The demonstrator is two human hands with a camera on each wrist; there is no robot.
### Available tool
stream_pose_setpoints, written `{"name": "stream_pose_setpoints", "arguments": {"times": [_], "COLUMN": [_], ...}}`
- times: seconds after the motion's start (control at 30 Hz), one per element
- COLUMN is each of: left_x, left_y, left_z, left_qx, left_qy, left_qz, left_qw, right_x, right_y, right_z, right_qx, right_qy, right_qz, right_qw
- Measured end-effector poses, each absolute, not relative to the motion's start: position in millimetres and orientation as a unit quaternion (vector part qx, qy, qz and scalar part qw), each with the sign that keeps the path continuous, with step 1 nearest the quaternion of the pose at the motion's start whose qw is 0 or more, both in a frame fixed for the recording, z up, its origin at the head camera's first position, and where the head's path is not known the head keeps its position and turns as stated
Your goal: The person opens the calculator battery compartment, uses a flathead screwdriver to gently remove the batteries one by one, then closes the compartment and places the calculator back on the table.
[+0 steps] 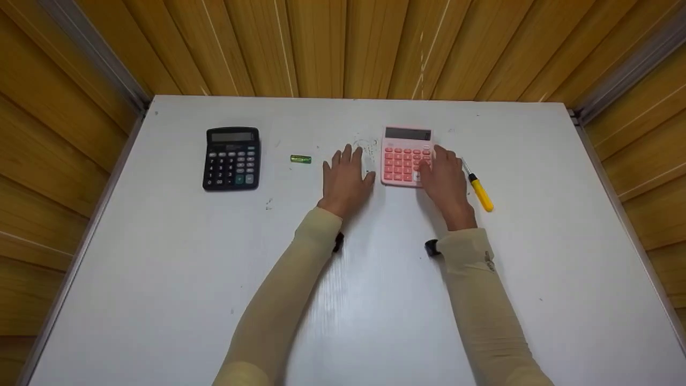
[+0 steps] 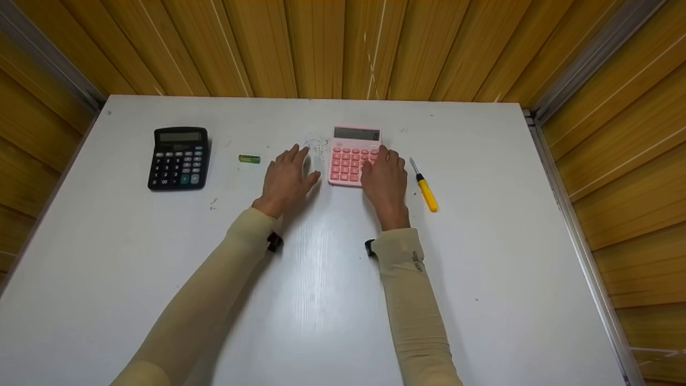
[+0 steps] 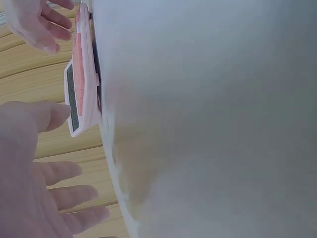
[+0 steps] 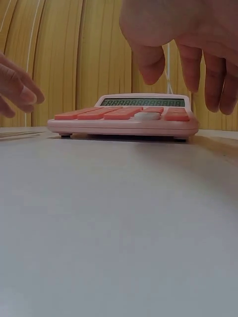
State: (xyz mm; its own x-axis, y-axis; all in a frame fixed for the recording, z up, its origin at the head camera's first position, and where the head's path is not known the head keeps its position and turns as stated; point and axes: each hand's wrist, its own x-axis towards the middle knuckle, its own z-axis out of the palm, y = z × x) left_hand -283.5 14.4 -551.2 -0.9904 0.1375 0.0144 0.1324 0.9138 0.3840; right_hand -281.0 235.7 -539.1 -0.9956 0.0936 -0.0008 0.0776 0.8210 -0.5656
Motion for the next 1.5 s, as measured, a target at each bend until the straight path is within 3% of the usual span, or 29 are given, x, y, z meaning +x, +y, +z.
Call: {"name": "stream_pose_setpoints", "arguments": {"times": [0.4, 1.1, 1.5], "left_x": [-295.9, -304.4, -303.0], "left_y": [22.7, 37.0, 36.8], "left_z": [-554.2, -544.3, -546.9], "left_qx": [0.079, 0.095, 0.084], "left_qy": [0.971, 0.961, 0.959], "left_qz": [0.217, 0.241, 0.242], "left_qw": [0.053, 0.1, 0.122], "right_x": [-287.3, -291.0, -291.8], "right_y": [257.9, 255.4, 255.1], "right_z": [-542.3, -548.3, -549.5], "right_qx": [-0.055, -0.044, -0.04], "right_qy": [-0.943, -0.94, -0.942], "right_qz": [0.325, 0.337, 0.329], "right_qw": [-0.052, -0.023, -0.052]}}
